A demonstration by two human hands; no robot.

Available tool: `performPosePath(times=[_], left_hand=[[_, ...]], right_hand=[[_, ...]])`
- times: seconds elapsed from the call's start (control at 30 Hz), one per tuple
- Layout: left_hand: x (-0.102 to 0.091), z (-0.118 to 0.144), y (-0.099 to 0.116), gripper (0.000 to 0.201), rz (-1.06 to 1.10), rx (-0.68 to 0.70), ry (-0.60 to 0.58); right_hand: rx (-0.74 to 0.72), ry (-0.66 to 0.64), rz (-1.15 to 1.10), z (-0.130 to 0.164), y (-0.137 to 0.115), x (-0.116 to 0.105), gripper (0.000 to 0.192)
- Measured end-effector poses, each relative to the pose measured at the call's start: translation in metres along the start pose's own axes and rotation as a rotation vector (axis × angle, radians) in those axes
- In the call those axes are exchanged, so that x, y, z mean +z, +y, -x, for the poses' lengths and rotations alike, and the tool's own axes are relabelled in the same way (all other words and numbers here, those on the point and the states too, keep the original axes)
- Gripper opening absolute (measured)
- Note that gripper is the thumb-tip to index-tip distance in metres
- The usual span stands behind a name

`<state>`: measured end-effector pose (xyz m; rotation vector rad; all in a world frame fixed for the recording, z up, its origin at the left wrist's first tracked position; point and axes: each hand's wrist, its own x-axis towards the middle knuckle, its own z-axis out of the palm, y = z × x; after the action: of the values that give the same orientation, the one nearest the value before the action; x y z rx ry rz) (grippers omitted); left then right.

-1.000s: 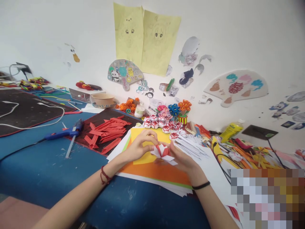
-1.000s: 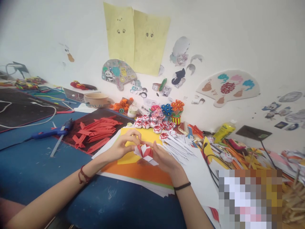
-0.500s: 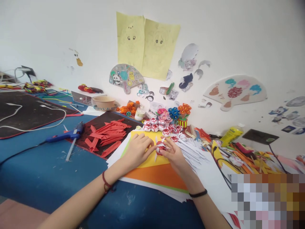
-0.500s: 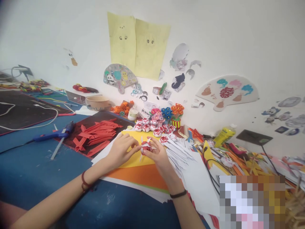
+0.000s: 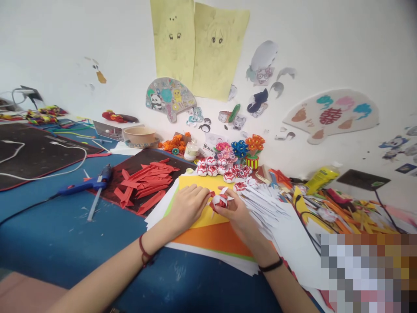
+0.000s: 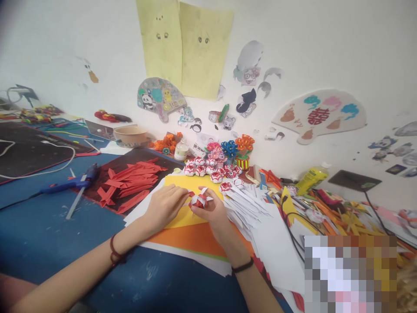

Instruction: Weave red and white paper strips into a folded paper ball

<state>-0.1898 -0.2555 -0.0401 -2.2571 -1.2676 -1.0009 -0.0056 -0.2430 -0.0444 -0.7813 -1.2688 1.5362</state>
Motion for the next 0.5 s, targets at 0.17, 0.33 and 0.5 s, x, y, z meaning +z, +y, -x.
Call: performPosePath(times=[0.17,0.33,0.5], left_hand=[[-0.0024,-0.0002,-0.0009,0.028,0.029,0.036,-0.037],[-0.0013,0.0016,-0.0024,0.028,0.018,0.080,0.010],[-0.0018,0.0000,0.0018,0.029,0.007,0.151,0.077]], right_hand=[[0.025,-0.046,-0.044,0.0014,0.0023,0.0030,0.059],[-0.030,0.014,0.030,-0.0005,0.0058,0.0007,0.053],[-0.115,0.103,0.158,-0.0023,0.0097,-0.0018,0.048]])
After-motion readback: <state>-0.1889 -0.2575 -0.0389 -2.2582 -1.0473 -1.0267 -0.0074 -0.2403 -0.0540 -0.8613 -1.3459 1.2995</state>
